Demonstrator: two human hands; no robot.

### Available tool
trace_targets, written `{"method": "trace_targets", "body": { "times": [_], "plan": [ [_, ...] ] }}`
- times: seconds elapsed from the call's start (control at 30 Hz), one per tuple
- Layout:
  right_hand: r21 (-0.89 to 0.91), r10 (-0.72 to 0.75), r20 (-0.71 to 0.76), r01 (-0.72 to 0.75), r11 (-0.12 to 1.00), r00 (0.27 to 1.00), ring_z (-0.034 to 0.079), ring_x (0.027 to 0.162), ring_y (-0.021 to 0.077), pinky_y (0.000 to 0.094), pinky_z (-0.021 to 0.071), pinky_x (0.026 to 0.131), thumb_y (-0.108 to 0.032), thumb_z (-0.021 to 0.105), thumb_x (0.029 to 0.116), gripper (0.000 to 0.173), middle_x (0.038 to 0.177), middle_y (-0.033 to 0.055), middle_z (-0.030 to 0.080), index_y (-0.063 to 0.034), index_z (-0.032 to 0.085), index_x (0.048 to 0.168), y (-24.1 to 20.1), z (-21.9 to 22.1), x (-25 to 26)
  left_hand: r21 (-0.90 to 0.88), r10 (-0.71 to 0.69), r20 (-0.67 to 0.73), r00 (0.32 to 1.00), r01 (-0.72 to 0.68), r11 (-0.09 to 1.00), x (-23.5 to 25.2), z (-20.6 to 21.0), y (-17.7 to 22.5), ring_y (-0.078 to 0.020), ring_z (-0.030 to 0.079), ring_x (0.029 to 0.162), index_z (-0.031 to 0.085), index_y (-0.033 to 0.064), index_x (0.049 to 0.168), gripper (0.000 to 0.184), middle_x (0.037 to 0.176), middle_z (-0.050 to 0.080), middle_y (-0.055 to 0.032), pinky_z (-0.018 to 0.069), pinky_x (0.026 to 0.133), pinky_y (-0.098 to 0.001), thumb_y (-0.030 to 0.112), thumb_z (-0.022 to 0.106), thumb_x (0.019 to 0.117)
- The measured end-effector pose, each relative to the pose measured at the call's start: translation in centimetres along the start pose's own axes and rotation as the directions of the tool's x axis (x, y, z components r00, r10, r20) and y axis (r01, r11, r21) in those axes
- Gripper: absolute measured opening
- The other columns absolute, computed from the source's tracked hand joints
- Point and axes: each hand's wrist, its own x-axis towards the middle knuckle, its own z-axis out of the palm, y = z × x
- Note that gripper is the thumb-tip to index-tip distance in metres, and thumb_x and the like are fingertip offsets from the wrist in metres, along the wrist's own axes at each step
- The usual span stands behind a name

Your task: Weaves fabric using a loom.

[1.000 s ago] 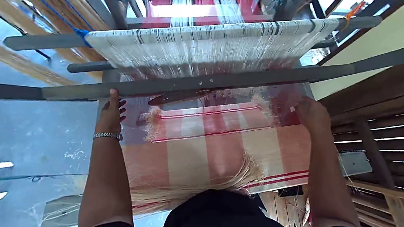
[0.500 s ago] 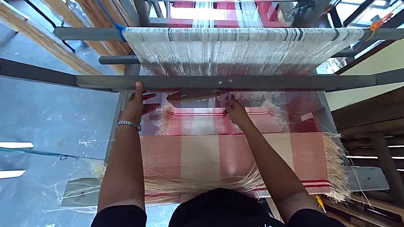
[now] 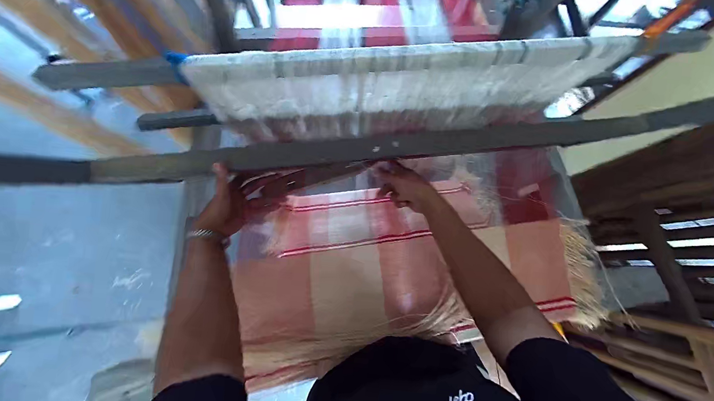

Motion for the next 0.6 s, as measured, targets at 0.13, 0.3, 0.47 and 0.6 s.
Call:
{"method": "trace_targets", "body": {
  "times": [0.13, 0.3, 0.47, 0.6],
  "plan": [
    [0.010, -0.023, 0.015, 0.023, 1.000, 1.000, 0.044, 0.044, 0.0095, 0.0242, 0.0376, 0.042, -0.047, 0.046, 0.1087, 0.061, 0.084, 0.0094, 0.071, -0.0289, 0.026, 0.163, 0.3, -0.5, -0.6, 0.089, 0.039, -0.141, 0.989, -0.027, 0.996, 0.6, -0.8, -0.8, -0.0307, 0.073, 0.104, 0.035, 0.0150, 0.153, 0.099, 0.139, 0.063, -0.0124, 0.0623, 0.086, -0.0468, 0.085, 0.005, 0.0898],
    [-0.265, -0.382, -0.196, 0.326, 0.907, 0.903, 0.070, 0.073, 0.0193, 0.0378, 0.0593, 0.068, -0.027, 0.050, 0.1094, 0.037, 0.098, 0.0126, 0.076, -0.0069, 0.062, 0.139, 3.9, -4.1, -6.5, 0.188, 0.125, -0.333, 0.934, -0.064, 0.980, -3.6, -7.9, -2.4, -0.0152, 0.074, 0.089, 0.037, 0.0115, 0.150, 0.073, 0.126, 0.069, -0.0040, 0.0623, 0.077, -0.0318, 0.066, 0.018, 0.1045],
    [-0.703, -0.617, -0.639, -0.023, 0.710, 0.459, 0.041, 0.148, 0.0351, 0.0507, 0.0314, 0.124, -0.022, 0.041, 0.1088, 0.049, 0.157, 0.0207, 0.045, 0.0003, 0.045, 0.153, 11.3, -14.0, -8.4, 0.258, 0.163, -0.483, 0.861, -0.038, 0.965, -5.4, -3.7, -2.7, -0.0020, 0.059, 0.070, 0.027, 0.0213, 0.156, 0.060, 0.110, 0.061, 0.0011, 0.0508, 0.061, -0.0203, 0.037, 0.056, 0.1047],
    [-0.587, -0.421, -0.795, -0.378, 0.716, 0.437, 0.038, 0.147, 0.0430, 0.0684, 0.0253, 0.118, -0.036, 0.030, 0.1107, 0.060, 0.161, 0.0242, 0.038, -0.0012, 0.031, 0.160, 14.8, -20.6, -9.4, 0.121, 0.173, -0.547, 0.819, -0.127, 0.984, -4.2, -0.2, -3.7, -0.0175, 0.068, 0.099, 0.024, 0.0122, 0.155, 0.059, 0.128, 0.059, -0.0124, 0.0594, 0.080, -0.0373, 0.023, 0.056, 0.1057]
  ]
}}
